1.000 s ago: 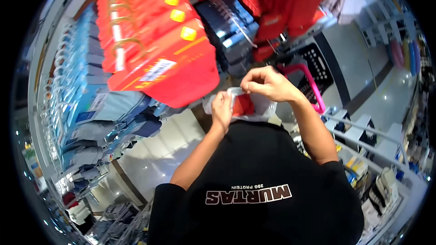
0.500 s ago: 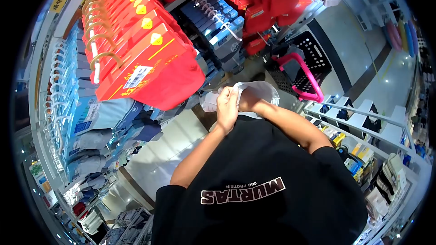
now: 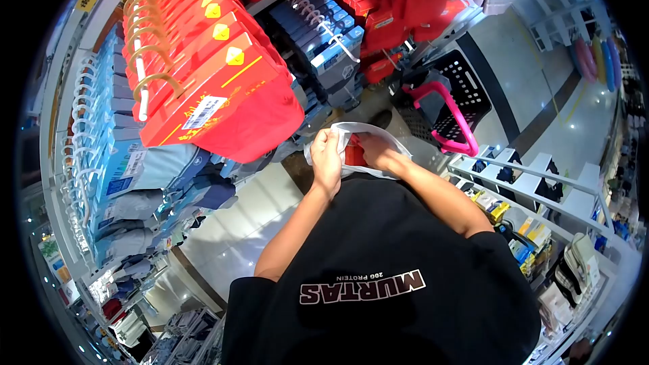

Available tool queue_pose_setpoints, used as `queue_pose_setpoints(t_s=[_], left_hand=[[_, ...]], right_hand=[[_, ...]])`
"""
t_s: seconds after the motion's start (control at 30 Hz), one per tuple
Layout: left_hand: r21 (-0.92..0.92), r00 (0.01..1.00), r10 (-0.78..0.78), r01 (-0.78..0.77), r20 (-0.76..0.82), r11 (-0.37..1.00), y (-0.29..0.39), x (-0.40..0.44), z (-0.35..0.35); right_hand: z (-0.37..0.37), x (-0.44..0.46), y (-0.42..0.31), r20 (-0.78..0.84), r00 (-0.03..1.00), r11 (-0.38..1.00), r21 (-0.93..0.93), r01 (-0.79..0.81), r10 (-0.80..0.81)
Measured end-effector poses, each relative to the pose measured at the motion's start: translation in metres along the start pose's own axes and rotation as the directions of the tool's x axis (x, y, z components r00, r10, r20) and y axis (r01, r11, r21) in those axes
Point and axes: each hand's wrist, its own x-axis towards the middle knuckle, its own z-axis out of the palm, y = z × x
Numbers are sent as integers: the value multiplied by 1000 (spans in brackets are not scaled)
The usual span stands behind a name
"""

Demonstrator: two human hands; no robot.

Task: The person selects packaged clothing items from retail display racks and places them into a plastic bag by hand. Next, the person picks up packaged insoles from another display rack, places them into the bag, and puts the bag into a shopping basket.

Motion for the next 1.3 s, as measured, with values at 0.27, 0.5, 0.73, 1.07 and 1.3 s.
queue_pose_setpoints(t_s=[0.27, 0.5, 0.73, 1.07, 1.3], left_hand=[[149, 1000, 7, -4, -13, 989, -15, 20, -13], [117, 998, 27, -19, -62, 993, -6, 17, -13], [152, 994, 47, -32, -97, 988, -15, 14, -21], [145, 976, 157, -135, -151, 980, -29, 11, -29], [223, 972, 156, -115, -178, 968, -23, -5, -18]], right_hand=[[-23, -52, 10, -310, 935, 964, 139, 225, -174], [-80, -77, -3, -404, 911, 767, 558, 318, -84], [-150, -90, -54, -450, 885, 373, 806, 459, -118], [-190, -40, -127, -856, 488, 442, 377, 814, -169], [-225, -13, -207, -950, 267, 321, 206, 924, -160]])
